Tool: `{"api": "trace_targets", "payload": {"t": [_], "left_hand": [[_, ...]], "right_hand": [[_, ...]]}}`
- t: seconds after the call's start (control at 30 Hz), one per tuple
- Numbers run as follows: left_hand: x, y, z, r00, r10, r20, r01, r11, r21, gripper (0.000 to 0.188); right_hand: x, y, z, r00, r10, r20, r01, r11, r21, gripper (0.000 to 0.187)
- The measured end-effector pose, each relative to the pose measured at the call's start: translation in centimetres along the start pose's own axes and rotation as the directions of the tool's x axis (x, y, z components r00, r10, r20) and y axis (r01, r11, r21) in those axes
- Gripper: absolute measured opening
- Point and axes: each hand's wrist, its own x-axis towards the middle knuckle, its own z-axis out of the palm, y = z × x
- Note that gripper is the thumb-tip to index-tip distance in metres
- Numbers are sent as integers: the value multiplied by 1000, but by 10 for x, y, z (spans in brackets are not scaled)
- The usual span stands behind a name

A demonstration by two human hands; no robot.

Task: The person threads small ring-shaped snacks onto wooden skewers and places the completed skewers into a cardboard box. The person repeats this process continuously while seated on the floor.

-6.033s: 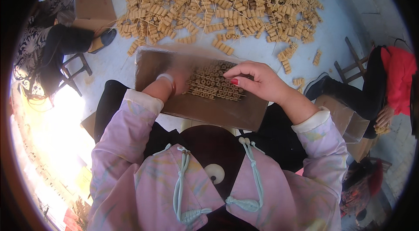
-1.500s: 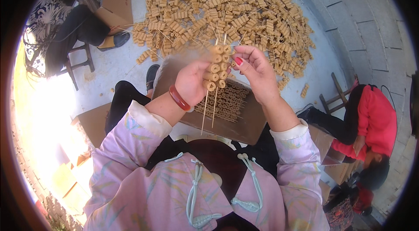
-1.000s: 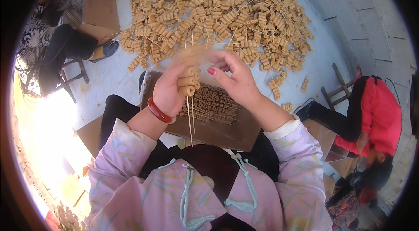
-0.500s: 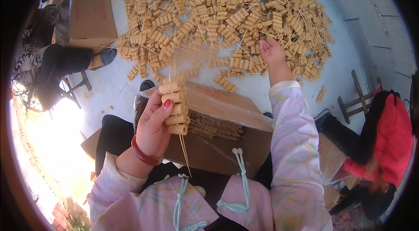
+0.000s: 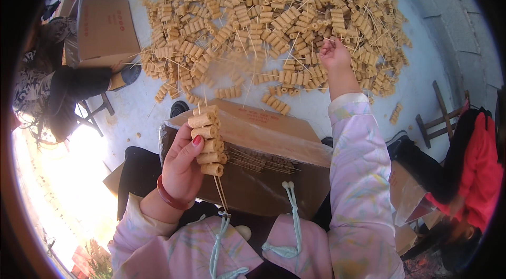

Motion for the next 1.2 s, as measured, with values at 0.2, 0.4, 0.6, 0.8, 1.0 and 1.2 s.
{"api": "trace_targets", "payload": {"t": [0.2,0.4,0.6,0.8,1.0,1.2], "left_hand": [[-7,-1,1,999,18,45,-17,1000,-11,42],[-8,-10,-10,968,-34,250,62,992,-107,48],[-10,-22,-18,901,39,433,134,923,-361,55],[-10,-25,-24,827,118,550,199,852,-483,53],[-22,-17,-12,867,140,478,143,849,-509,52],[-29,3,-4,854,100,511,149,893,-424,60]], "right_hand": [[-113,-12,-45,992,46,116,4,916,-400,18],[-274,-23,-66,959,204,196,27,624,-781,20],[-421,3,-42,741,363,564,298,575,-762,23],[-477,66,-39,787,342,514,419,315,-851,23],[-485,90,-35,712,352,607,530,298,-794,25],[-478,88,-27,659,485,576,417,401,-815,23]]}}
